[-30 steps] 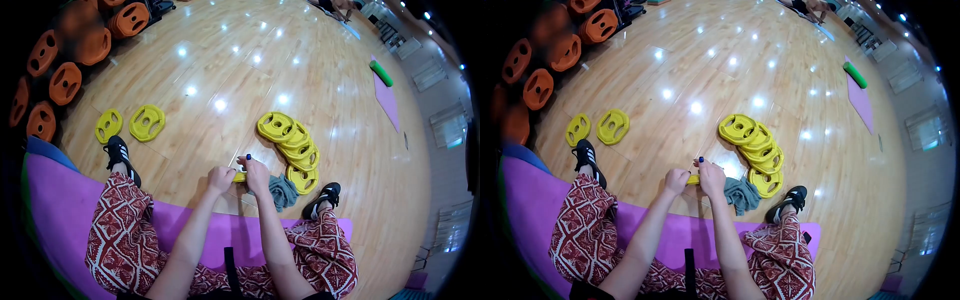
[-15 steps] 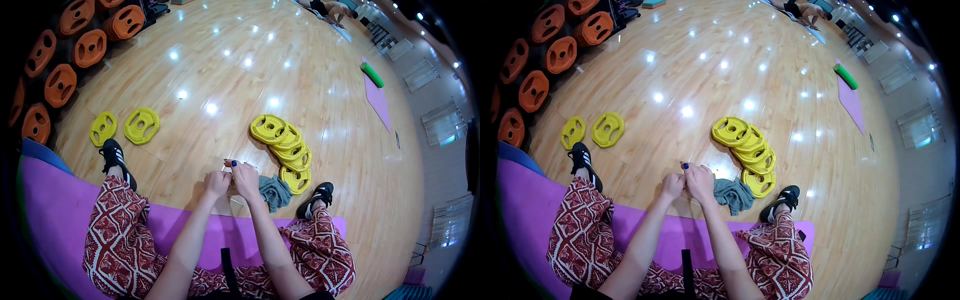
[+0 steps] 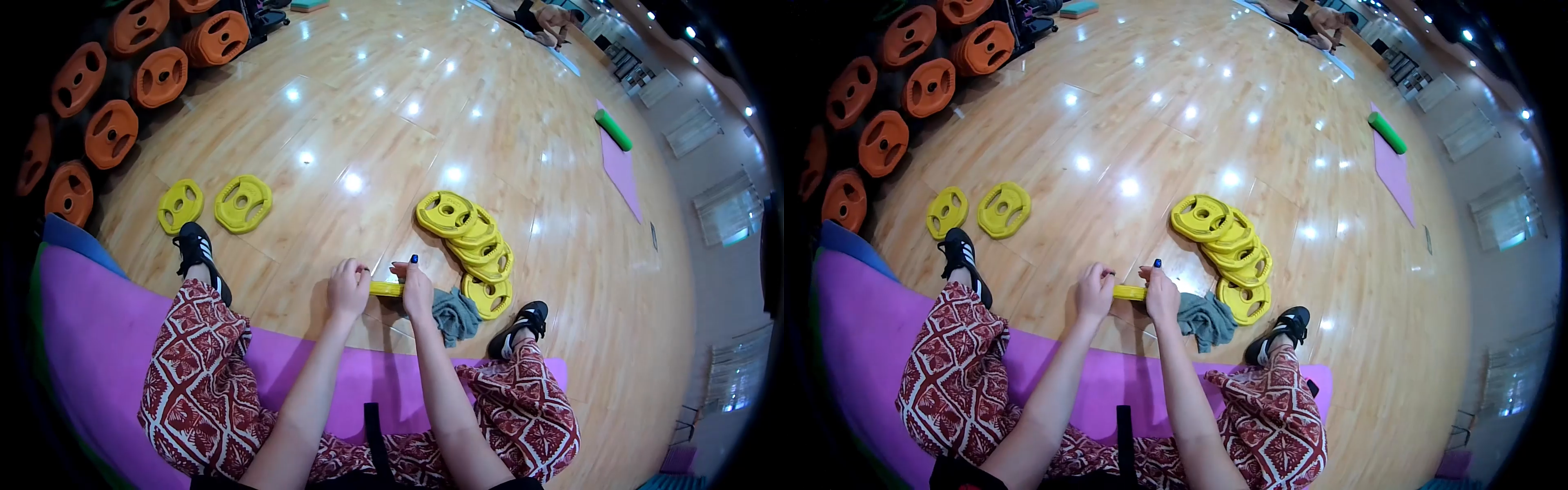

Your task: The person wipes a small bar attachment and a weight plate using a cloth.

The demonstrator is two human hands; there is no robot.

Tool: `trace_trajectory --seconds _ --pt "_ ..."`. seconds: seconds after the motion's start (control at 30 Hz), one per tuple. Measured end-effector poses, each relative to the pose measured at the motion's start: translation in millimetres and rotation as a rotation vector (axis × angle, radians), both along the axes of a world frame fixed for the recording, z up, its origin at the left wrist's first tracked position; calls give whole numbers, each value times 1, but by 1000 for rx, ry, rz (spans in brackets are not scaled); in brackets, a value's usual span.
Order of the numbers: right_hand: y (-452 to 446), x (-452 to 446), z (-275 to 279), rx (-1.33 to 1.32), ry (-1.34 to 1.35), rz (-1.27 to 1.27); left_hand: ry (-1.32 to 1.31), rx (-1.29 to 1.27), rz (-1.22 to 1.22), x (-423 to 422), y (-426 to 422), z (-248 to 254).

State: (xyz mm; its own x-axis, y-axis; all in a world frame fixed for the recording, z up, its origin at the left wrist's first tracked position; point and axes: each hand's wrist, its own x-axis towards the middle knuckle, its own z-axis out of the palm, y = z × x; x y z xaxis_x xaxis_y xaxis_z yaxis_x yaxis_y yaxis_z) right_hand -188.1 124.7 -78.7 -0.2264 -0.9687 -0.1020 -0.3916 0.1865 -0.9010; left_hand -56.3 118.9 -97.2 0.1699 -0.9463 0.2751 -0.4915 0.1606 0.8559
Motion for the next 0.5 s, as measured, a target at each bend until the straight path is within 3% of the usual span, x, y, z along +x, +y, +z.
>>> trace_trajectory --seconds 0.07,0.13,0.33,0.47,0.5 --pt "-1 2 -6 -24 73 -27 -5 -3 -12 1 0 2" --pt "0 4 -2 -21 114 -45 -89 155 -66 1 3 3" --pt "0 18 7 28 279 -84 -234 25 -33 -16 11 23" --pt "0 43 24 -41 486 40 -279 243 67 -4 8 20" --pt "3 54 22 -175 458 56 -328 313 99 2 5 9"
